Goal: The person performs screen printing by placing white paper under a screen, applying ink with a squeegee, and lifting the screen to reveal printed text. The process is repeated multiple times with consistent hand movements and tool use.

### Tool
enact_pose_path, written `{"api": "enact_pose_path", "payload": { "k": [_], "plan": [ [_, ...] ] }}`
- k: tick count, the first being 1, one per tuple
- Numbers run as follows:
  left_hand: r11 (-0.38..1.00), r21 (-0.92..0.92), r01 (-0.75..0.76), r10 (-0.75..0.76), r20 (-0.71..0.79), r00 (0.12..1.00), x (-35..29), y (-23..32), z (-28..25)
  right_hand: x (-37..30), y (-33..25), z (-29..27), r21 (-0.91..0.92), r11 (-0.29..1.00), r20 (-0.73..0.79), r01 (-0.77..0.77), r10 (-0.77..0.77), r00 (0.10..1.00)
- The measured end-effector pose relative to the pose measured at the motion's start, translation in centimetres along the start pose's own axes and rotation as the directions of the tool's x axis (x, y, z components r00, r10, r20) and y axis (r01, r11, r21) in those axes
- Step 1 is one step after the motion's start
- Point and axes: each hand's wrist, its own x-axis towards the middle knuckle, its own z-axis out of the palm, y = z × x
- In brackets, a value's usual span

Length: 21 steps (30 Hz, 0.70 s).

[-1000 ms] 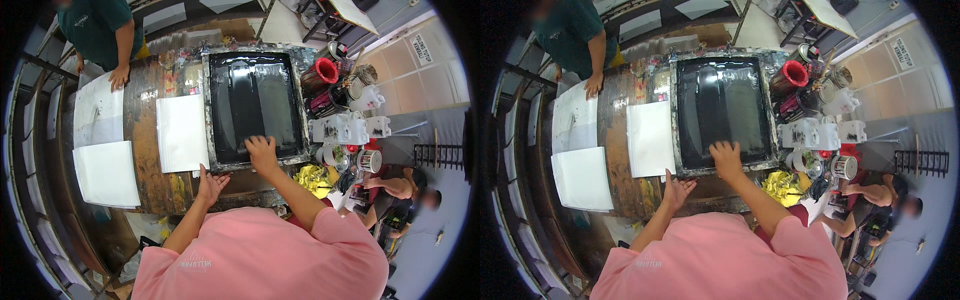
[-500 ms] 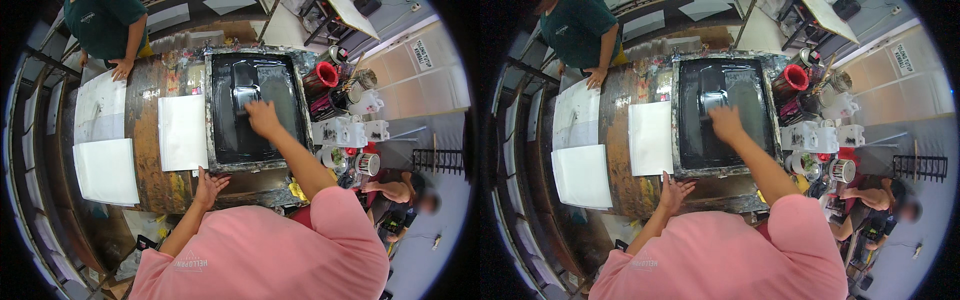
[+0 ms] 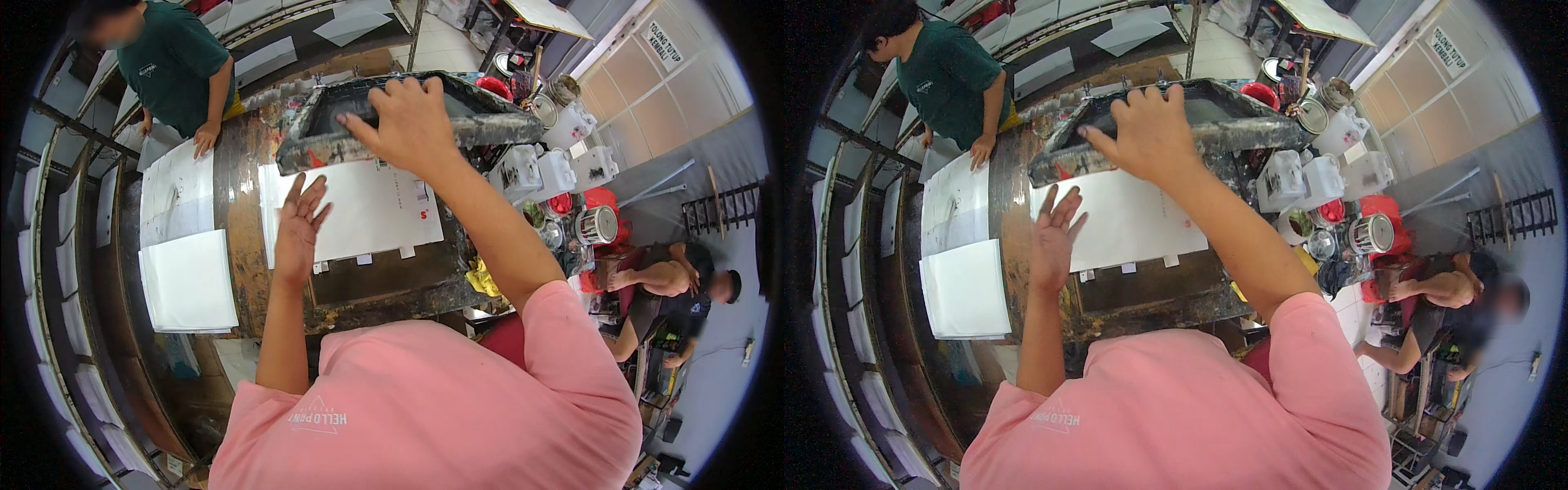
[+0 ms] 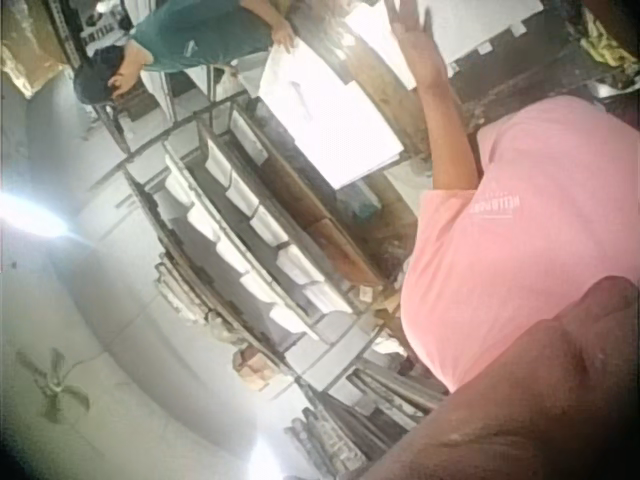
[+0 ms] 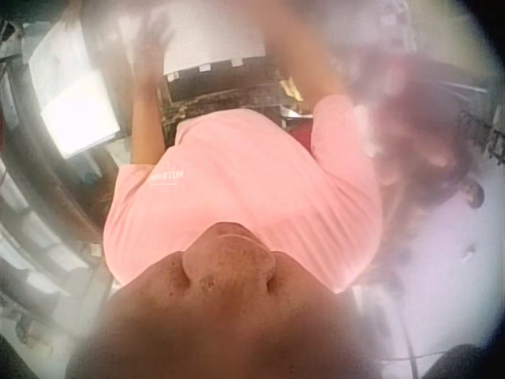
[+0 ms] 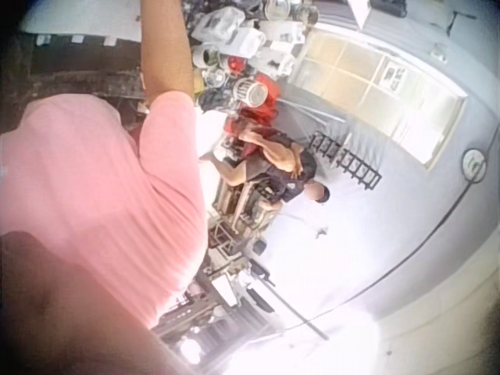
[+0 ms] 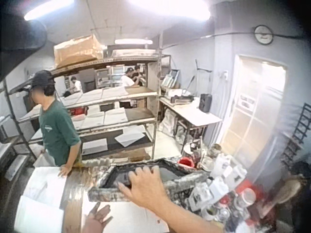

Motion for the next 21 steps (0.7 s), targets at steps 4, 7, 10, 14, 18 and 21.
{"api": "enact_pose_path", "payload": {
  "k": [4, 7, 10, 14, 18, 21],
  "plan": [
    [0.012, 0.952, 0.307, -0.045, -0.306, 0.951, -4.2, -11.6, -5.8, 2.8, 0.2, -0.6, 0.034, 0.998, 0.086, -0.045, 0.042, 0.995],
    [-0.173, 0.930, 0.324, -0.080, -0.341, 0.937, -7.9, -15.1, -6.6, 4.4, 1.2, -0.7, 0.013, 0.999, 0.078, -0.045, 0.044, 0.996],
    [-0.178, 0.921, 0.346, -0.071, -0.362, 0.929, -9.0, -17.1, -6.8, 5.9, 1.9, -0.7, 0.039, 0.999, 0.026, -0.031, 0.030, 0.999],
    [-0.147, 0.926, 0.348, -0.035, -0.357, 0.934, -9.2, -17.7, -6.7, 7.3, 1.8, -1.2, 0.032, 0.997, 0.070, -0.065, 0.063, 0.996],
    [-0.134, 0.924, 0.357, -0.092, -0.370, 0.924, -8.4, -16.2, -6.1, 6.6, 1.6, -0.7, 0.107, 0.992, -0.008, -0.061, 0.062, 0.998],
    [-0.059, 0.950, 0.305, 0.030, -0.304, 0.952, -6.8, -14.3, -5.3, 5.6, 1.5, -0.3, 0.089, 0.995, -0.036, -0.035, 0.038, 0.999]
  ]
}}
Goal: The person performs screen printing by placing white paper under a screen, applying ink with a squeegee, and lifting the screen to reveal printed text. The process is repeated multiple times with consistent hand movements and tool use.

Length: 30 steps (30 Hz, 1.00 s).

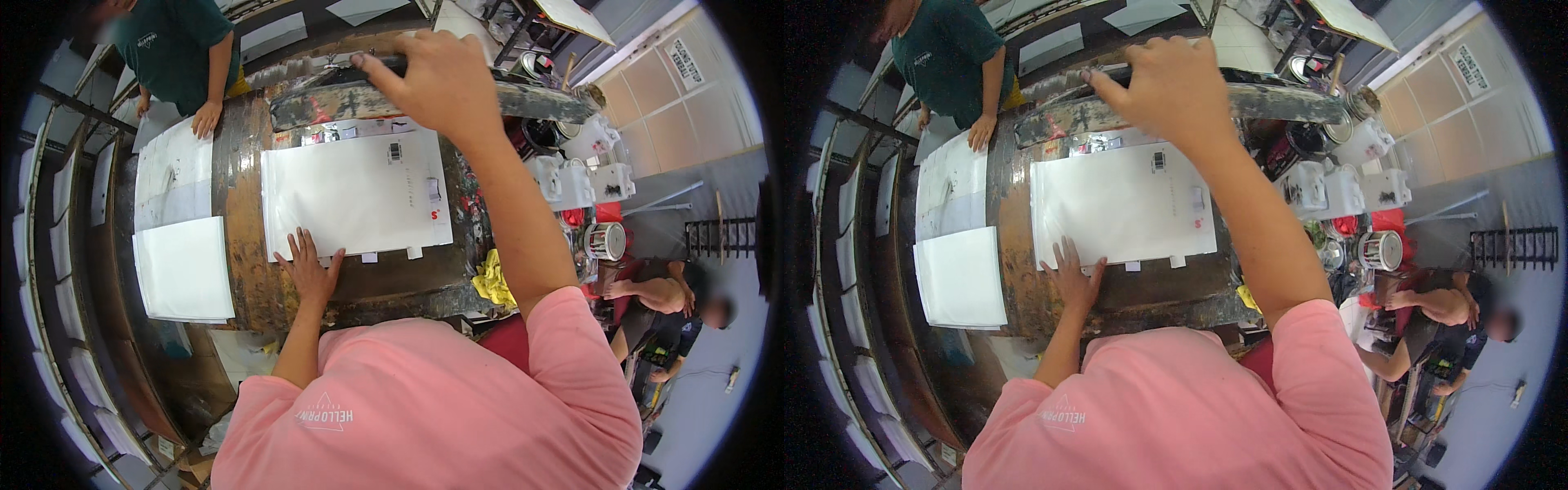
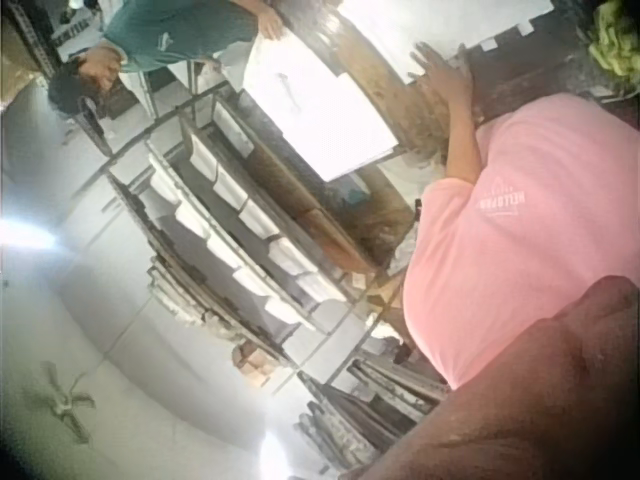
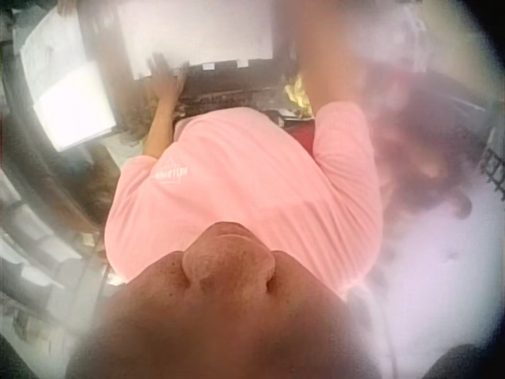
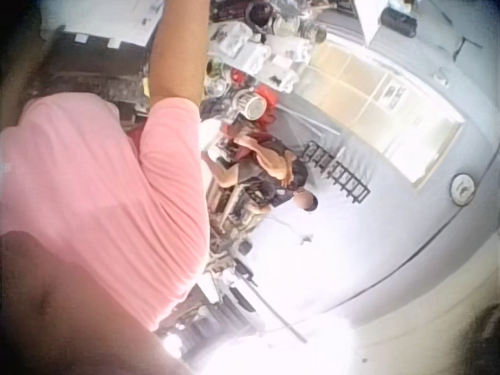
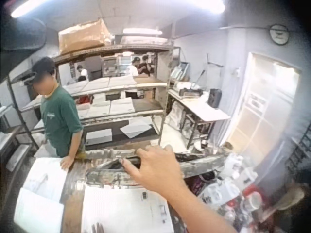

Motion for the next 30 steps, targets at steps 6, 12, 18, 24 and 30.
{"api": "enact_pose_path", "payload": {
  "k": [6, 12, 18, 24, 30],
  "plan": [
    [0.915, -0.376, -0.147, -0.053, -0.473, 0.879, 6.4, 1.8, -6.4, -1.3, 0.0, 0.6, -0.011, 1.000, 0.040, 0.008, -0.008, 0.999],
    [0.963, -0.203, 0.177, -0.247, -0.405, 0.880, 6.4, -8.4, -9.7, -3.1, -0.3, 0.6, -0.095, 0.995, -0.034, 0.041, -0.044, 0.998],
    [0.807, 0.274, -0.523, 0.580, -0.198, 0.790, 5.1, 0.3, 0.9, -2.1, -0.5, 0.3, -0.040, 0.999, -0.046, 0.035, -0.037, 0.998],
    [0.880, -0.140, -0.454, 0.460, 0.017, 0.888, 2.6, 12.6, 7.7, 0.1, 0.5, 0.5, -0.020, 0.998, -0.050, 0.053, -0.054, 0.997],
    [0.869, -0.162, -0.469, 0.479, 0.029, 0.878, 2.8, 12.9, 8.2, 0.5, 0.9, 0.4, 0.003, 0.999, -0.040, 0.037, -0.037, 0.999]
  ]
}}
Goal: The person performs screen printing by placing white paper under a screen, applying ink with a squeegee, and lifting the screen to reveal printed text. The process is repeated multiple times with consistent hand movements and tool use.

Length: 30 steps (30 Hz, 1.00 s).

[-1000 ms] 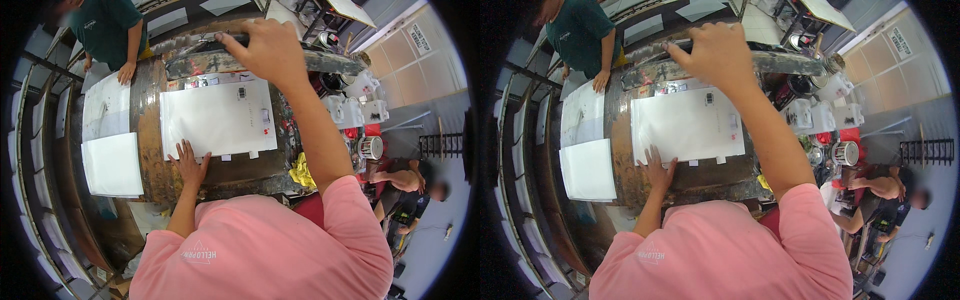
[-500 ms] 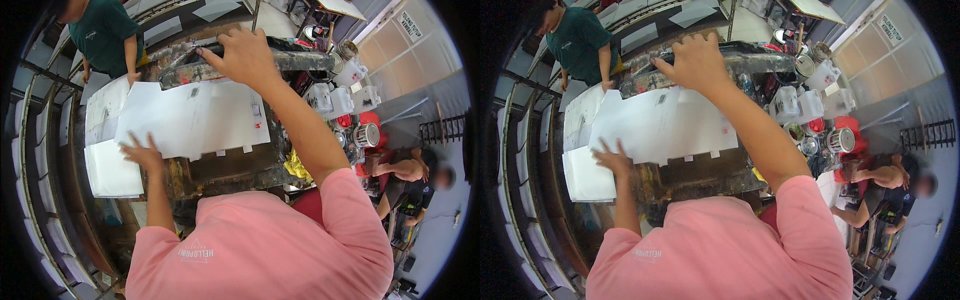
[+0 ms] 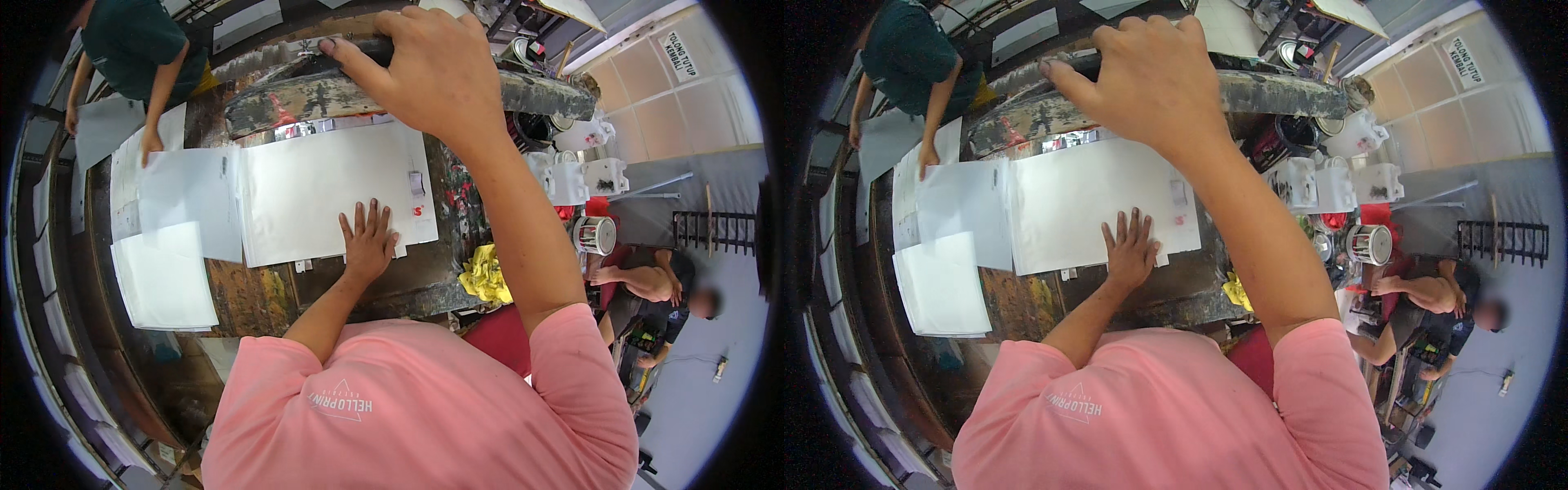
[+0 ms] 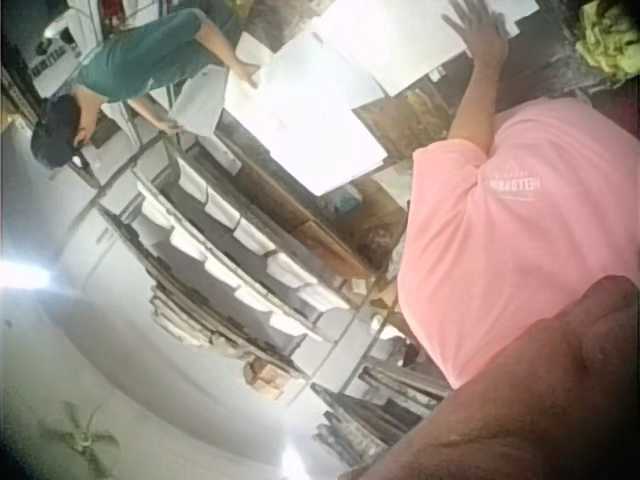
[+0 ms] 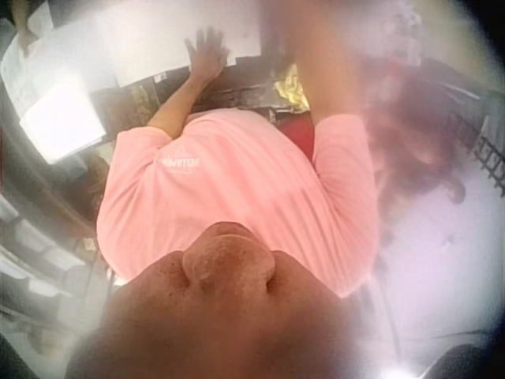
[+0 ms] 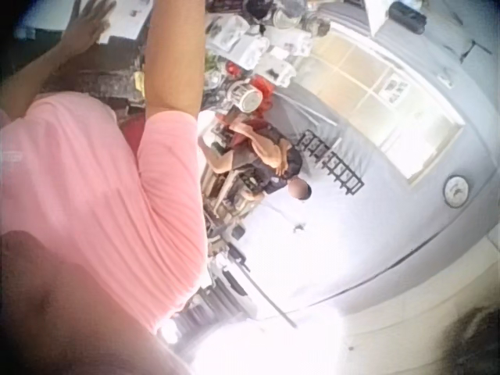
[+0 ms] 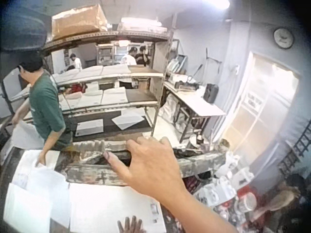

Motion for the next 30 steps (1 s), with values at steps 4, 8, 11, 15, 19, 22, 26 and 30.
{"api": "enact_pose_path", "payload": {
  "k": [4, 8, 11, 15, 19, 22, 26, 30],
  "plan": [
    [1.000, 0.000, -0.018, 0.018, -0.044, 0.999, 0.1, 0.1, 0.1, -0.2, -0.4, -0.2, -0.019, 1.000, -0.007, -0.017, 0.016, 1.000],
    [0.999, 0.025, -0.024, 0.025, -0.045, 0.999, 0.1, 0.3, 0.3, -0.7, -0.7, -0.5, -0.030, 0.999, 0.027, -0.037, 0.038, 0.999],
    [0.999, 0.026, -0.029, 0.030, -0.049, 0.998, -0.1, 0.2, 0.7, -1.3, -0.8, -0.1, 0.006, 1.000, 0.024, -0.026, 0.025, 0.999],
    [0.999, -0.018, 0.042, -0.044, -0.072, 0.996, -0.1, 0.7, -0.1, -2.2, -1.2, 0.1, 0.012, 1.000, 0.012, -0.020, 0.020, 1.000],
    [0.604, -0.797, -0.014, -0.299, -0.243, 0.923, 0.4, 1.2, -9.1, -4.1, -1.8, -0.4, -0.079, 0.997, 0.183, -0.021, 0.035, 0.982],
    [-0.372, -0.874, -0.312, -0.403, -0.150, 0.903, -2.7, 0.9, -18.4, -10.2, -2.5, 0.4, -0.038, 0.999, 0.324, 0.003, 0.010, 0.946],
    [-0.772, -0.634, 0.042, -0.331, 0.457, 0.826, -7.6, -0.8, -17.3, -21.7, -1.7, 4.8, 0.067, 0.997, 0.533, 0.044, -0.073, 0.843],
    [-0.782, -0.593, 0.191, -0.300, 0.626, 0.720, -8.6, -5.2, -8.0, -28.3, -3.6, 7.5, 0.144, 0.984, 0.595, -0.103, -0.003, 0.804]
  ]
}}
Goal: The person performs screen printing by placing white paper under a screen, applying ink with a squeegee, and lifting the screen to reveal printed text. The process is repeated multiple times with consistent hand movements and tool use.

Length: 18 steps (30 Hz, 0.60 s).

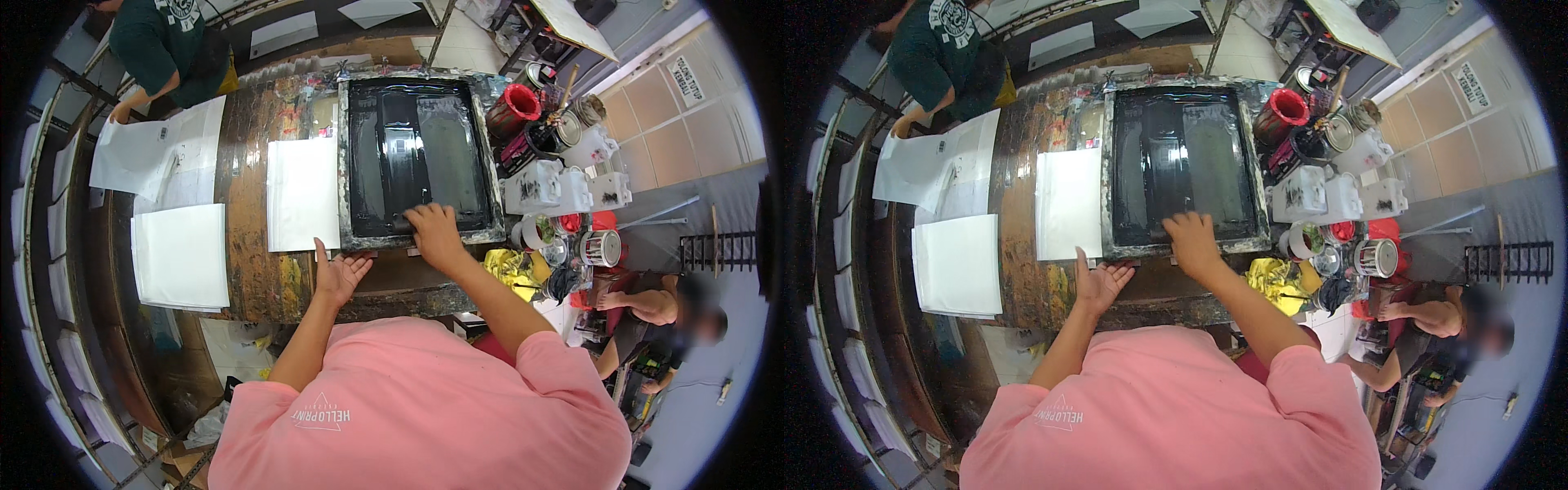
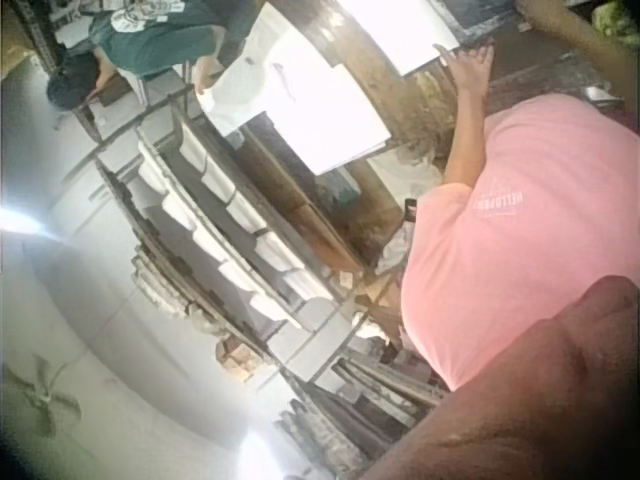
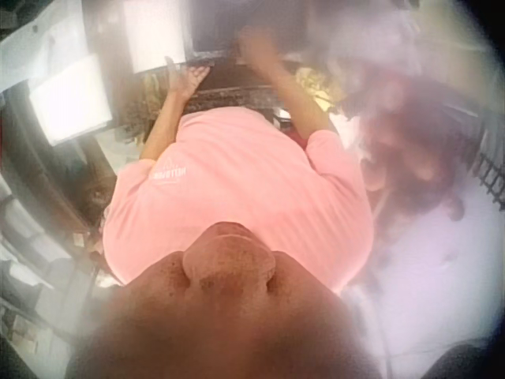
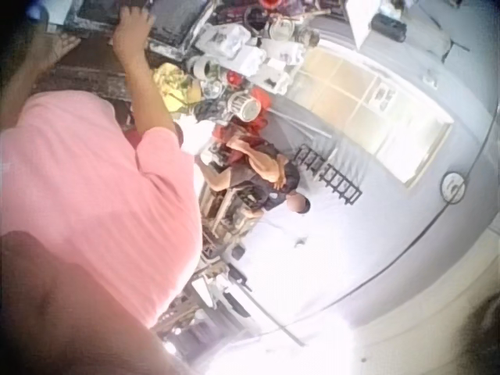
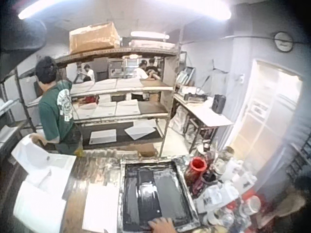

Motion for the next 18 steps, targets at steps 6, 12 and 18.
{"api": "enact_pose_path", "payload": {
  "k": [6, 12, 18],
  "plan": [
    [0.989, 0.083, 0.125, -0.123, -0.029, 0.992, 2.3, -0.4, -1.8, 0.7, 0.2, 4.2, -0.069, 0.997, 0.018, -0.037, 0.038, 0.999],
    [0.973, 0.127, 0.192, -0.183, -0.079, 0.980, 1.2, 0.7, -0.2, 15.6, 6.5, 6.2, -0.198, 0.973, -0.093, -0.119, 0.103, 0.990],
    [0.972, 0.169, 0.163, -0.155, -0.060, 0.986, -0.1, 1.2, 0.6, 20.9, 9.3, 3.1, -0.160, 0.984, 0.088, -0.072, 0.087, 0.992]
  ]
}}
